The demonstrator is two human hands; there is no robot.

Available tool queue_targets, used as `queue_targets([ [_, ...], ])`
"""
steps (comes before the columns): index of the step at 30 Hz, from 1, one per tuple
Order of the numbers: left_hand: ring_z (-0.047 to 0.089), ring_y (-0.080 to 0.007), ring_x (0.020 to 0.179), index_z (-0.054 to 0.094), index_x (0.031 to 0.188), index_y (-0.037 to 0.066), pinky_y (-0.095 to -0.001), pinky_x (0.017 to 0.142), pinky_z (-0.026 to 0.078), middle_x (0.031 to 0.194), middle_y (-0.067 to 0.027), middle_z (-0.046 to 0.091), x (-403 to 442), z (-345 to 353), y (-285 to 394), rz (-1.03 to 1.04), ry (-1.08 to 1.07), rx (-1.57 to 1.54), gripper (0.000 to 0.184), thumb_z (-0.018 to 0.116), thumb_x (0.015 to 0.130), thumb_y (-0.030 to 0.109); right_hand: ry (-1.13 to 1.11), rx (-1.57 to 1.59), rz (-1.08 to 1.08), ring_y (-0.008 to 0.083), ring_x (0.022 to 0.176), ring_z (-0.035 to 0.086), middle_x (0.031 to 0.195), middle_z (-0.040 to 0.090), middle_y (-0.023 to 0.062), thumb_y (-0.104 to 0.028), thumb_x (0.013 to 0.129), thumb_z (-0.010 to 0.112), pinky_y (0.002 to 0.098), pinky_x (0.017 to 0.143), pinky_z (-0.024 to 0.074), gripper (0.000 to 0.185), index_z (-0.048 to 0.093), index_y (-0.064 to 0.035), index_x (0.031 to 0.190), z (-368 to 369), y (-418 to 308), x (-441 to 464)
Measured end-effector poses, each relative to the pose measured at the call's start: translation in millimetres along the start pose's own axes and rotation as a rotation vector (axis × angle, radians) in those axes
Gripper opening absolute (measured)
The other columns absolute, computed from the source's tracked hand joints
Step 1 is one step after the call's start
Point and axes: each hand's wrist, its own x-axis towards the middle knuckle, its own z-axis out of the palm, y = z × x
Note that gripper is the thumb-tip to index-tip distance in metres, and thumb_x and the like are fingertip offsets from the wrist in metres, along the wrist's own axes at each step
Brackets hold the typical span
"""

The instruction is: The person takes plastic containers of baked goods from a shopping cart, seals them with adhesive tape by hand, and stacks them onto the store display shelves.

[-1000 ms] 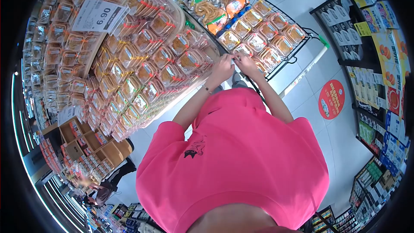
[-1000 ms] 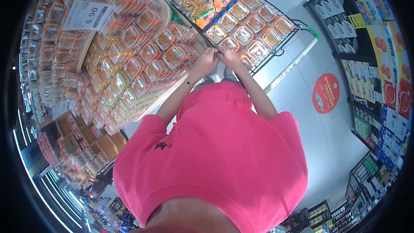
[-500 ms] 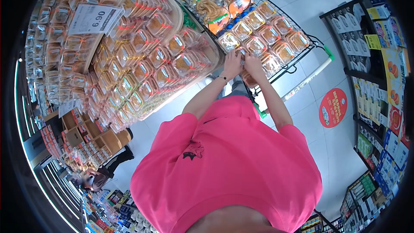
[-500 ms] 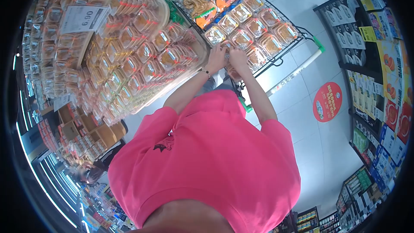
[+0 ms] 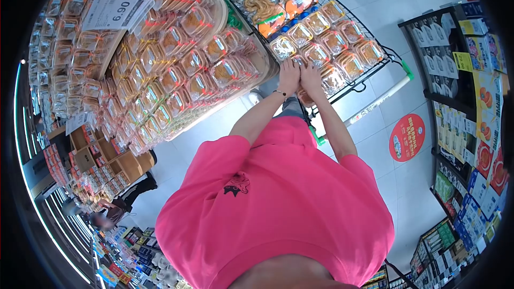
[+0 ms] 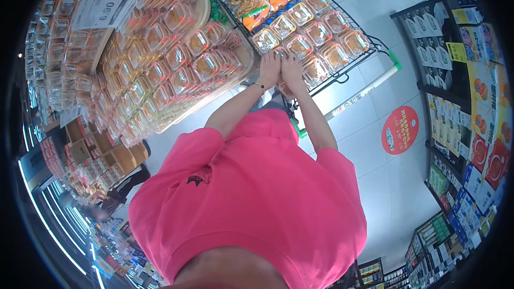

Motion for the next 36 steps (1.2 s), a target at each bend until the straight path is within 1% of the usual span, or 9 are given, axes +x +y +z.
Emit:
queue_targets([
  [3, 0.044, -0.0363, 0.115, 0.053, 0.105, 0.0, -0.042, 0.097, 0.035, 0.125, -0.0264, 0.045, 3.0, 8.8, -0.3, -0.009, 0.035, 0.092, 0.034, 0.059, 0.076, 0.015, -0.001, -0.016, 0.011, 0.0362, 0.087, 0.057, 0.105, 0.054, 0.0185, -0.01, 0.076, 0.056, 0.045, 0.074, 0.0478, 0.025, 0.057, -0.0043, 0.101, 2.9, -2.3, -0.1],
  [7, 0.043, -0.0362, 0.116, 0.053, 0.106, 0.0, -0.042, 0.097, 0.035, 0.128, -0.0278, 0.043, 1.5, 11.4, -2.0, -0.023, 0.015, 0.019, 0.033, 0.058, 0.077, 0.015, 0.008, -0.002, 0.007, 0.0363, 0.09, 0.056, 0.105, 0.055, 0.0178, -0.011, 0.078, 0.056, 0.046, 0.076, 0.0469, 0.022, 0.058, -0.0045, 0.099, 1.5, -2.6, -2.5],
  [10, 0.045, -0.035, 0.112, 0.054, 0.105, -0.001, -0.0412, 0.094, 0.037, 0.123, -0.0265, 0.046, 2.4, 9.1, -5.1, 0.005, 0.066, 0.053, 0.033, 0.058, 0.077, 0.015, 0.026, 0.014, 0.023, 0.0361, 0.09, 0.056, 0.105, 0.055, 0.0175, -0.011, 0.078, 0.056, 0.0462, 0.076, 0.0468, 0.021, 0.059, -0.0054, 0.098, 4.4, -3.5, -3.6],
  [16, 0.05, -0.0329, 0.101, 0.054, 0.106, -0.001, -0.0403, 0.087, 0.039, 0.108, -0.022, 0.052, 8.9, 2.9, -14.6, 0.01, 0.004, -0.152, 0.04, 0.061, 0.073, 0.021, 0.034, -0.05, 0.014, 0.0362, 0.093, 0.057, 0.107, 0.055, 0.0167, -0.01, 0.078, 0.056, 0.0466, 0.076, 0.0463, 0.023, 0.061, -0.0064, 0.1, 1.8, -3.7, -3.8],
  [21, 0.051, -0.0337, 0.104, 0.055, 0.109, 0.0, -0.0421, 0.09, 0.038, 0.106, -0.0212, 0.055, 17.6, -4.6, -17.9, -0.066, -0.029, -0.219, 0.053, 0.065, 0.067, 0.031, -0.044, 0.094, 0.088, 0.0371, 0.108, 0.051, 0.117, 0.053, 0.0184, -0.01, 0.077, 0.057, 0.0499, 0.088, 0.0427, 0.031, 0.061, -0.0092, 0.107, -7.6, -2.2, 0.5],
  [25, 0.049, -0.0344, 0.109, 0.06, 0.106, 0.005, -0.0433, 0.093, 0.035, 0.11, -0.0203, 0.054, 24.7, -39.1, -20.4, -0.146, -0.199, -0.344, 0.055, 0.067, 0.061, 0.036, -0.121, 0.108, 0.117, 0.0386, 0.113, 0.048, 0.124, 0.051, 0.0208, -0.014, 0.079, 0.057, 0.0501, 0.093, 0.0402, 0.035, 0.06, -0.0088, 0.114, -24.1, -0.1, 7.0],
  [28, 0.047, -0.0338, 0.111, 0.061, 0.104, 0.008, -0.0428, 0.094, 0.033, 0.112, -0.0202, 0.054, 20.4, -68.3, -22.4, -0.143, -0.196, -0.36, 0.052, 0.069, 0.06, 0.035, -0.125, 0.205, 0.119, 0.0381, 0.112, 0.048, 0.122, 0.052, 0.0208, -0.009, 0.077, 0.058, 0.0464, 0.096, 0.0399, 0.037, 0.06, -0.0097, 0.114, -40.3, -3.7, 9.9],
  [30, 0.045, -0.033, 0.113, 0.061, 0.103, 0.009, -0.0424, 0.095, 0.031, 0.114, -0.0186, 0.053, 10.5, -86.4, -26.7, -0.166, -0.204, -0.442, 0.052, 0.072, 0.059, 0.034, 0.072, 0.298, 0.04, 0.0401, 0.111, 0.048, 0.117, 0.054, 0.0206, -0.007, 0.076, 0.06, 0.0456, 0.095, 0.0397, 0.037, 0.059, -0.0074, 0.114, -47.6, -6.4, 6.1],
  [36, 0.044, -0.0326, 0.112, 0.061, 0.101, 0.011, -0.043, 0.095, 0.031, 0.114, -0.0152, 0.051, -28.7, -98.4, -43.1, -0.062, 0.14, -0.573, 0.048, 0.076, 0.06, 0.031, 0.055, 0.523, 0.045, 0.0385, 0.107, 0.051, 0.11, 0.055, 0.0198, -0.002, 0.073, 0.062, 0.0445, 0.091, 0.0417, 0.043, 0.057, -0.0031, 0.115, -123.2, -40.1, -3.4],
])
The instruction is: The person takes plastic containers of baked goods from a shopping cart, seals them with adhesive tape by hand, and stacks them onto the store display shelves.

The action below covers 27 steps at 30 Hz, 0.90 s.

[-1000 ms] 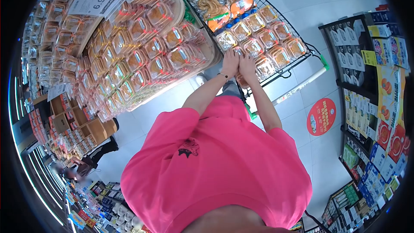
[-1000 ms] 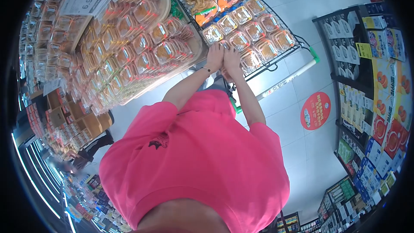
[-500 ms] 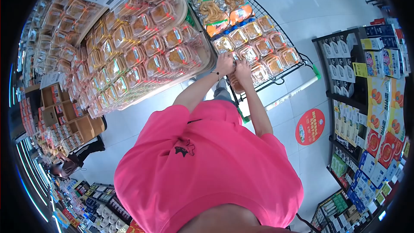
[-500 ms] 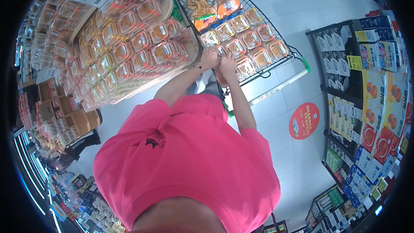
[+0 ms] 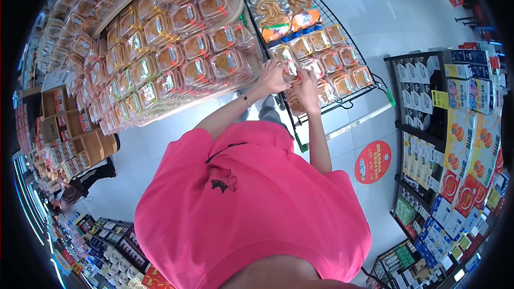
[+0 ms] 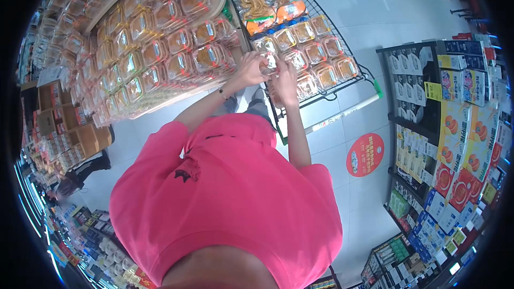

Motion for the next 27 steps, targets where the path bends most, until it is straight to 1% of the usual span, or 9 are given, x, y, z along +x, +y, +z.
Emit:
queue_targets([
  [2, 0.045, -0.0328, 0.111, 0.061, 0.099, 0.012, -0.0432, 0.096, 0.032, 0.114, -0.0143, 0.051, -13.4, -23.4, 1.9, 0.073, -0.032, -0.057, 0.045, 0.076, 0.061, 0.031, -0.025, 0.035, -0.03, 0.036, 0.1, 0.056, 0.112, 0.056, 0.0191, -0.002, 0.073, 0.063, 0.0427, 0.088, 0.0452, 0.048, 0.054, -0.0028, 0.12, -3.5, -9.6, -9.0],
  [4, 0.045, -0.0331, 0.112, 0.06, 0.096, 0.011, -0.0434, 0.097, 0.034, 0.115, -0.0133, 0.051, -29.5, -38.5, -1.2, 0.095, 0.02, -0.084, 0.044, 0.076, 0.061, 0.031, -0.138, 0.22, 0.121, 0.0289, 0.092, 0.06, 0.108, 0.057, 0.0186, -0.005, 0.073, 0.068, 0.04, 0.081, 0.048, 0.049, 0.055, -0.0023, 0.119, -14.0, -33.4, -17.4],
  [7, 0.043, -0.0335, 0.115, 0.061, 0.095, 0.011, -0.0446, 0.098, 0.034, 0.115, -0.0137, 0.05, -52.0, -65.0, 4.7, 0.059, -0.026, -0.18, 0.042, 0.076, 0.061, 0.032, -0.304, 0.446, 0.163, 0.0124, 0.08, 0.063, 0.109, 0.06, 0.0122, -0.001, 0.074, 0.069, 0.0264, 0.068, 0.0506, 0.056, 0.052, -0.002, 0.127, -9.9, -39.6, -24.9],
  [8, 0.043, -0.0335, 0.115, 0.061, 0.095, 0.011, -0.0446, 0.098, 0.034, 0.115, -0.0137, 0.05, -58.1, -69.9, 0.8, 0.046, -0.013, -0.181, 0.042, 0.076, 0.061, 0.032, -0.33, 0.499, 0.147, 0.0111, 0.076, 0.063, 0.108, 0.061, 0.0111, 0.0, 0.075, 0.07, 0.0255, 0.065, 0.0509, 0.054, 0.052, -0.0003, 0.126, -4.4, -38.1, -27.2],
  [10, 0.045, -0.0317, 0.112, 0.059, 0.094, 0.012, -0.0428, 0.098, 0.034, 0.114, -0.012, 0.052, -67.4, -77.6, -6.9, 0.053, -0.083, -0.215, 0.04, 0.078, 0.062, 0.028, -0.393, 0.436, 0.163, 0.0113, 0.075, 0.064, 0.106, 0.063, 0.011, 0.0, 0.075, 0.071, 0.0251, 0.064, 0.0513, 0.055, 0.052, 0.0, 0.127, -7.6, -58.2, -27.7],
  [16, 0.044, -0.033, 0.114, 0.057, 0.095, 0.01, -0.0418, 0.099, 0.035, 0.111, -0.0121, 0.051, -93.5, -106.4, -26.6, 0.039, -0.042, -0.241, 0.041, 0.076, 0.065, 0.029, -0.477, 0.372, 0.163, 0.0111, 0.073, 0.064, 0.107, 0.065, 0.0127, -0.001, 0.073, 0.074, 0.0247, 0.063, 0.0514, 0.056, 0.054, 0.0009, 0.125, 9.3, -99.6, -25.4],
  [20, 0.044, -0.0326, 0.115, 0.056, 0.097, 0.01, -0.0407, 0.099, 0.035, 0.112, -0.0124, 0.051, -102.6, -131.2, -38.3, -0.019, -0.045, -0.272, 0.043, 0.077, 0.065, 0.028, -0.475, 0.333, 0.167, 0.0106, 0.071, 0.063, 0.101, 0.068, 0.013, -0.005, 0.071, 0.076, 0.0258, 0.064, 0.0514, 0.052, 0.059, 0.0009, 0.12, 26.5, -114.1, -20.9],
  [24, 0.045, -0.0327, 0.112, 0.056, 0.098, 0.01, -0.0413, 0.097, 0.036, 0.112, -0.0126, 0.05, -102.9, -143.9, -56.2, -0.037, 0.016, -0.278, 0.043, 0.077, 0.064, 0.027, -0.392, 0.335, 0.014, 0.0101, 0.068, 0.061, 0.094, 0.069, 0.0118, -0.007, 0.07, 0.077, 0.0263, 0.063, 0.0508, 0.052, 0.061, -0.002, 0.119, 44.9, -130.3, -8.1],
  [27, 0.045, -0.0326, 0.109, 0.055, 0.1, 0.009, -0.0419, 0.094, 0.037, 0.112, -0.013, 0.049, -94.1, -151.6, -73.6, 0.032, 0.077, -0.199, 0.046, 0.077, 0.064, 0.026, -0.398, 0.409, 0.083, 0.0071, 0.067, 0.057, 0.089, 0.067, 0.0069, -0.005, 0.072, 0.076, 0.0235, 0.063, 0.0486, 0.053, 0.059, -0.0023, 0.122, 61.8, -130.8, 11.0],
])
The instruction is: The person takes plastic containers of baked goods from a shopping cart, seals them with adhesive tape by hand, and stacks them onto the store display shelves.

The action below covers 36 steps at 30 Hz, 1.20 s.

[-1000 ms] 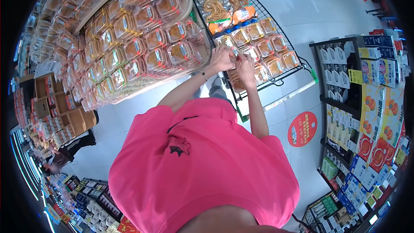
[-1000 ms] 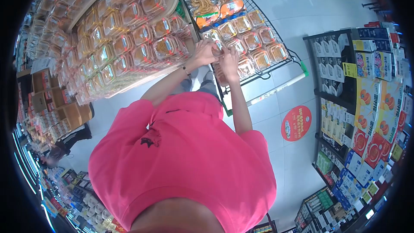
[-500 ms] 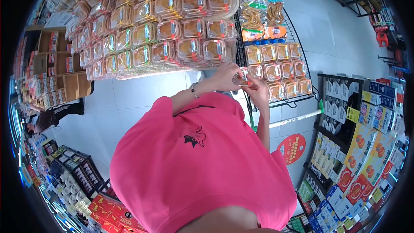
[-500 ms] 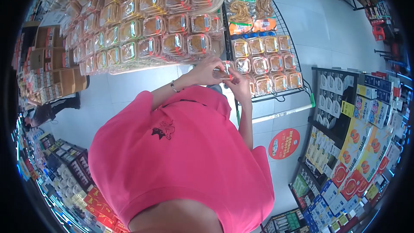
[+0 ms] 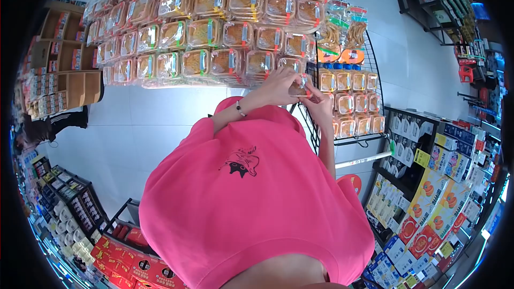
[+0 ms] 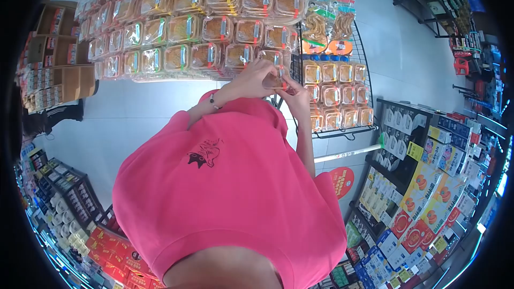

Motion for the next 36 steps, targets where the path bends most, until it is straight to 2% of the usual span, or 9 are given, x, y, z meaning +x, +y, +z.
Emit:
queue_targets([
  [3, 0.044, -0.0329, 0.109, 0.054, 0.102, 0.008, -0.0426, 0.092, 0.037, 0.111, -0.014, 0.049, 18.8, -11.2, -11.3, 0.153, 0.133, 0.018, 0.047, 0.076, 0.065, 0.026, 0.029, 0.087, -0.025, 0.0046, 0.07, 0.054, 0.09, 0.065, 0.003, -0.002, 0.074, 0.074, 0.0207, 0.064, 0.0465, 0.055, 0.055, 0.0002, 0.126, 5.1, -10.1, 19.5],
  [7, 0.041, -0.0359, 0.114, 0.053, 0.105, 0.005, -0.0442, 0.097, 0.035, 0.116, -0.0166, 0.047, 61.0, -25.8, -21.7, 0.133, -0.009, 0.085, 0.048, 0.072, 0.067, 0.027, 0.085, 0.15, -0.052, 0.004, 0.077, 0.055, 0.097, 0.064, 0.0038, 0.004, 0.076, 0.069, 0.0198, 0.066, 0.0463, 0.055, 0.051, 0.0045, 0.127, 1.5, -10.8, 54.7],
  [9, 0.04, -0.0366, 0.118, 0.053, 0.109, 0.003, -0.0477, 0.097, 0.035, 0.115, -0.0192, 0.048, 81.7, -15.5, -37.8, 0.177, 0.054, 0.217, 0.052, 0.071, 0.066, 0.025, 0.092, 0.178, -0.16, 0.0068, 0.086, 0.058, 0.121, 0.058, 0.0081, 0.007, 0.078, 0.064, 0.0216, 0.075, 0.0492, 0.056, 0.048, 0.0023, 0.132, -0.7, -2.8, 74.0],
  [10, 0.041, -0.0385, 0.119, 0.051, 0.113, 0.001, -0.0486, 0.096, 0.036, 0.115, -0.0211, 0.047, 90.7, -12.0, -43.3, 0.221, 0.11, 0.29, 0.055, 0.07, 0.065, 0.019, 0.093, 0.116, -0.052, 0.011, 0.097, 0.058, 0.128, 0.055, 0.009, 0.006, 0.077, 0.064, 0.0259, 0.083, 0.0483, 0.059, 0.046, 0.0006, 0.133, -4.2, 0.0, 83.3],
  [14, 0.042, -0.0384, 0.117, 0.05, 0.114, -0.001, -0.0476, 0.094, 0.038, 0.118, -0.0223, 0.045, 117.9, -8.6, -57.6, 0.27, 0.063, 0.32, 0.055, 0.07, 0.064, 0.013, 0.228, -0.179, -0.317, 0.0197, 0.118, 0.051, 0.13, 0.054, 0.0124, 0.001, 0.076, 0.066, 0.0326, 0.095, 0.0423, 0.059, 0.048, -0.0031, 0.132, -4.9, 22.3, 115.9],
  [19, 0.038, -0.0381, 0.122, 0.047, 0.121, 0.0, -0.0474, 0.101, 0.034, 0.132, -0.0221, 0.039, 111.7, -7.8, -77.4, 0.211, -0.016, 0.411, 0.06, 0.072, 0.069, 0.015, 0.27, -0.365, -0.369, 0.0277, 0.118, 0.052, 0.128, 0.054, 0.0169, 0.0, 0.075, 0.064, 0.0335, 0.096, 0.0419, 0.055, 0.051, -0.0071, 0.129, 12.5, 35.0, 133.7],
  [25, 0.035, -0.0403, 0.125, 0.049, 0.118, -0.002, -0.0508, 0.105, 0.028, 0.134, -0.0271, 0.037, 99.0, 0.7, -94.1, 0.264, 0.189, 0.665, 0.057, 0.072, 0.071, 0.022, 0.245, -0.357, -0.396, 0.0307, 0.12, 0.05, 0.13, 0.052, 0.019, -0.003, 0.076, 0.057, 0.0357, 0.097, 0.0419, 0.055, 0.05, -0.006, 0.13, 24.8, 39.6, 141.9],
  [31, 0.044, -0.0383, 0.114, 0.056, 0.109, -0.003, -0.0524, 0.102, 0.029, 0.119, -0.0245, 0.048, 99.9, -7.1, -85.2, 0.128, 0.15, 0.539, 0.046, 0.07, 0.071, 0.02, 0.196, -0.338, -0.307, 0.0332, 0.12, 0.05, 0.129, 0.052, 0.0199, -0.017, 0.078, 0.062, 0.0374, 0.1, 0.0395, 0.053, 0.049, -0.0056, 0.129, 25.3, 34.3, 145.9],
  [36, 0.047, -0.0359, 0.11, 0.059, 0.103, -0.002, -0.0512, 0.101, 0.031, 0.115, -0.0227, 0.049, 96.5, -9.9, -88.2, 0.197, 0.201, 0.537, 0.035, 0.064, 0.074, 0.017, 0.196, -0.37, -0.315, 0.0319, 0.118, 0.052, 0.129, 0.053, 0.0178, -0.016, 0.08, 0.064, 0.0367, 0.098, 0.0411, 0.053, 0.048, -0.007, 0.13, 24.1, 35.6, 145.4],
])
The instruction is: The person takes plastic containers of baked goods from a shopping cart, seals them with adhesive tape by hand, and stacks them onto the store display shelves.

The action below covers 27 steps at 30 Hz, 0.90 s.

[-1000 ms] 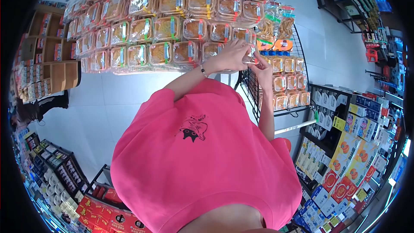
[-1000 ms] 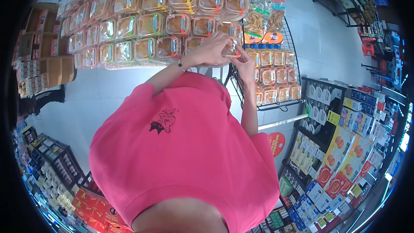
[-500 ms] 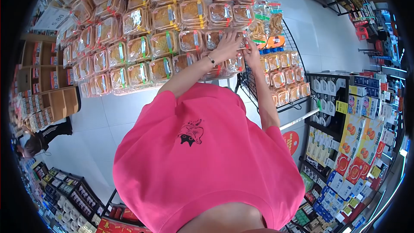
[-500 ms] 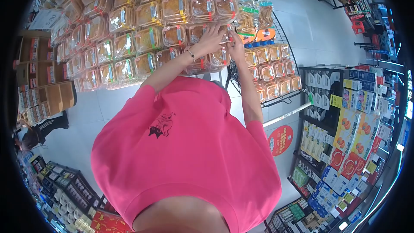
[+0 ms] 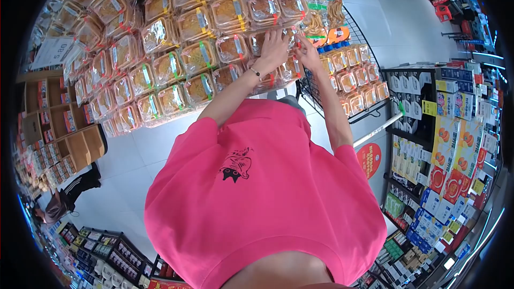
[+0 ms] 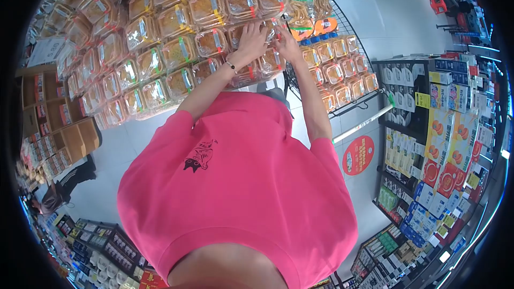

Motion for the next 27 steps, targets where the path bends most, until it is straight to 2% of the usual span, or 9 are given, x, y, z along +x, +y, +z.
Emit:
queue_targets([
  [2, 0.047, -0.0356, 0.11, 0.059, 0.102, -0.002, -0.0506, 0.102, 0.031, 0.115, -0.0226, 0.049, 0.6, 1.1, -1.6, 0.013, -0.015, -0.002, 0.032, 0.062, 0.075, 0.016, -0.014, 0.017, 0.039, 0.0297, 0.115, 0.055, 0.129, 0.053, 0.016, -0.013, 0.082, 0.064, 0.0358, 0.095, 0.0442, 0.053, 0.047, -0.0082, 0.132, 2.3, 2.2, -0.1],
  [7, 0.046, -0.0349, 0.112, 0.059, 0.098, -0.002, -0.0497, 0.104, 0.03, 0.116, -0.0217, 0.05, 1.1, 3.6, -1.1, -0.01, -0.001, -0.029, 0.028, 0.061, 0.075, 0.013, 0.003, 0.056, 0.087, 0.0325, 0.116, 0.052, 0.127, 0.053, 0.0184, -0.018, 0.079, 0.065, 0.0377, 0.097, 0.0417, 0.053, 0.05, -0.0084, 0.129, -1.9, -12.9, -3.2],
  [13, 0.045, -0.0352, 0.112, 0.057, 0.107, -0.001, -0.05, 0.105, 0.028, 0.121, -0.0206, 0.046, -0.8, 2.0, 1.5, -0.046, -0.012, -0.088, 0.036, 0.062, 0.074, 0.012, -0.071, 0.085, 0.156, 0.0305, 0.114, 0.054, 0.125, 0.055, 0.0181, -0.019, 0.079, 0.066, 0.0374, 0.096, 0.0428, 0.055, 0.048, -0.0085, 0.13, -6.0, -19.0, -1.8],
  [17, 0.042, -0.0368, 0.118, 0.054, 0.109, -0.003, -0.0492, 0.105, 0.028, 0.124, -0.0223, 0.044, 0.8, -0.6, 5.9, -0.031, -0.052, -0.006, 0.042, 0.066, 0.072, 0.014, -0.027, 0.005, -0.015, 0.0335, 0.115, 0.052, 0.126, 0.053, 0.0184, -0.019, 0.079, 0.066, 0.0392, 0.096, 0.0429, 0.052, 0.05, -0.0091, 0.128, -2.9, -7.6, 0.6],
  [19, 0.039, -0.0383, 0.124, 0.048, 0.122, -0.001, -0.0472, 0.106, 0.029, 0.128, -0.0218, 0.043, 4.0, -10.2, 19.6, -0.104, -0.034, -0.01, 0.052, 0.065, 0.078, 0.02, -0.024, -0.015, -0.008, 0.0364, 0.119, 0.048, 0.131, 0.048, 0.0214, -0.019, 0.078, 0.066, 0.041, 0.098, 0.0409, 0.053, 0.049, -0.0081, 0.127, -3.6, -8.8, -2.7],
  [22, 0.042, -0.0376, 0.118, 0.05, 0.118, -0.001, -0.0469, 0.101, 0.032, 0.124, -0.0211, 0.046, 9.7, -22.7, 50.9, -0.051, 0.077, -0.079, 0.045, 0.062, 0.079, 0.017, 0.067, -0.084, -0.125, 0.0412, 0.124, 0.042, 0.137, 0.037, 0.0271, -0.019, 0.076, 0.067, 0.0421, 0.102, 0.0373, 0.056, 0.047, -0.0085, 0.128, -14.4, -2.6, -10.7],
  [25, 0.046, -0.0371, 0.111, 0.052, 0.112, -0.001, -0.0469, 0.095, 0.036, 0.121, -0.0188, 0.047, 13.7, -25.9, 90.0, -0.032, 0.06, -0.191, 0.037, 0.061, 0.079, 0.013, 0.146, 0.015, -0.005, 0.0385, 0.124, 0.043, 0.136, 0.039, 0.0254, -0.017, 0.077, 0.065, 0.0416, 0.102, 0.0375, 0.053, 0.048, -0.0078, 0.127, -36.2, 6.4, -32.2],
  [26, 0.046, -0.0368, 0.11, 0.052, 0.111, 0.0, -0.0466, 0.094, 0.037, 0.12, -0.0183, 0.047, 13.6, -15.1, 98.8, 0.022, 0.055, -0.294, 0.036, 0.061, 0.079, 0.013, 0.172, -0.003, 0.015, 0.036, 0.116, 0.051, 0.125, 0.051, 0.0233, -0.016, 0.077, 0.064, 0.0408, 0.096, 0.0423, 0.05, 0.05, -0.0071, 0.124, -48.3, 7.2, -41.5],
  [27, 0.047, -0.0365, 0.11, 0.053, 0.11, 0.001, -0.0463, 0.093, 0.038, 0.12, -0.0179, 0.047, 14.2, -5.4, 108.9, 0.077, 0.05, -0.397, 0.034, 0.06, 0.079, 0.013, 0.175, -0.001, 0.019, 0.036, 0.116, 0.051, 0.125, 0.051, 0.0233, -0.016, 0.077, 0.064, 0.0408, 0.096, 0.0423, 0.05, 0.05, -0.0071, 0.124, -58.2, 14.9, -52.8],
])
